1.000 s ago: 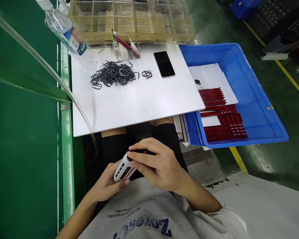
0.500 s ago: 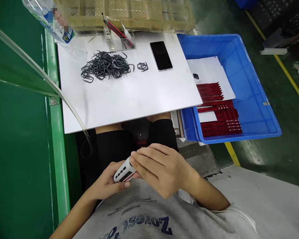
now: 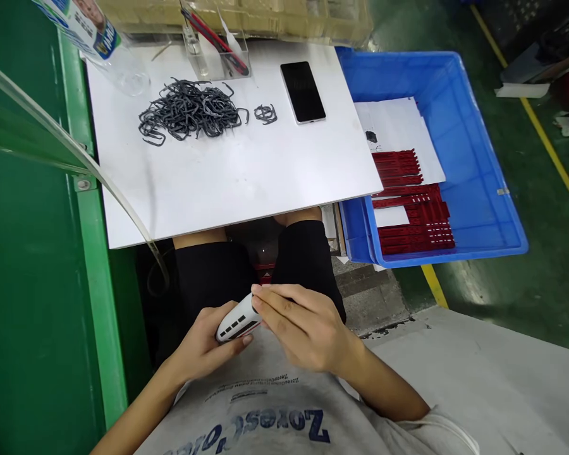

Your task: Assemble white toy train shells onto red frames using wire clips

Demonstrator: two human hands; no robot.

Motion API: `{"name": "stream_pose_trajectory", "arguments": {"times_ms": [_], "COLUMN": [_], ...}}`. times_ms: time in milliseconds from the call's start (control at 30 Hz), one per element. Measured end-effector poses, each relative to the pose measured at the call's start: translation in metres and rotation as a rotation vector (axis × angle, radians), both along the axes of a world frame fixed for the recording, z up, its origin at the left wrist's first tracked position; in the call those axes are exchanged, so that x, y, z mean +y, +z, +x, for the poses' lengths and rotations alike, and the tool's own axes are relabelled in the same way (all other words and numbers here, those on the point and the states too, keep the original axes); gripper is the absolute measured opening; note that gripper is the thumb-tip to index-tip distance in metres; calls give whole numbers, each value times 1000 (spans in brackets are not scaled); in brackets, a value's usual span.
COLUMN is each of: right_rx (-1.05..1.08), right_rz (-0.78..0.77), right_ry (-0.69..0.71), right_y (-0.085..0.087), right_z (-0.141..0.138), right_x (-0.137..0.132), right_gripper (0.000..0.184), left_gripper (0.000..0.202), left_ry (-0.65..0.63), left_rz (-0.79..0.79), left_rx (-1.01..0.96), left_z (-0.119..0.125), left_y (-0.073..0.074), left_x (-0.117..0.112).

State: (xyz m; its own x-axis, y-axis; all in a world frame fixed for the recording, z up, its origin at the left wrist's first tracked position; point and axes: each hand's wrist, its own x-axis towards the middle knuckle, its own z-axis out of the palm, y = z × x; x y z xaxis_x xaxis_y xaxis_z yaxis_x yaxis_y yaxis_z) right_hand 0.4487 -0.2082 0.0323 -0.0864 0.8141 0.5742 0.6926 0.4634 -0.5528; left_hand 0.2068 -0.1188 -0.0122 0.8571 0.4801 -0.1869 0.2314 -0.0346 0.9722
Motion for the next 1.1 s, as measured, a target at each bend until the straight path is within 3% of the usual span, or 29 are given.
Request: {"name": "stream_pose_trajectory", "arguments": {"times_ms": [67,167,333,500,633,733,833,933,1033,1100], "right_rx": [113,62,-5,-142,19,73,106,163,159,112], "right_rz": [3,-38,-119,43,153,223,207,160,82,30], "right_ry": [-51,-122,-116,-4,-50,-5,70,67,51,39], "right_y": [-7,-12,-2,14,6,1,0,-10,-36,-61], "right_z": [-6,-11,-9,-5,-15,-26,-28,-17,4,22], "right_x": [-3,-4,-5,-6,12,37,56,62,56,50], "right_gripper": [53,61,66,62,59,61,68,72,63,51], "left_gripper": [12,13,11,7,5,11,25,44,51,52], "left_ry": [23,71,44,-6,54,131,250,524,781,811], "left_rz": [143,292,388,428,590,689,690,730,752,708], "left_rx": [39,135,218,302,415,488,553,724,1126,1381], "left_z": [0,1,3,-3,-6,-15,-41,-91,-155,-192], "left_y": [2,4,11,49,84,100,104,100,95,91], "left_x": [-1,-3,-9,-12,-7,-4,1,15,25,21]}}
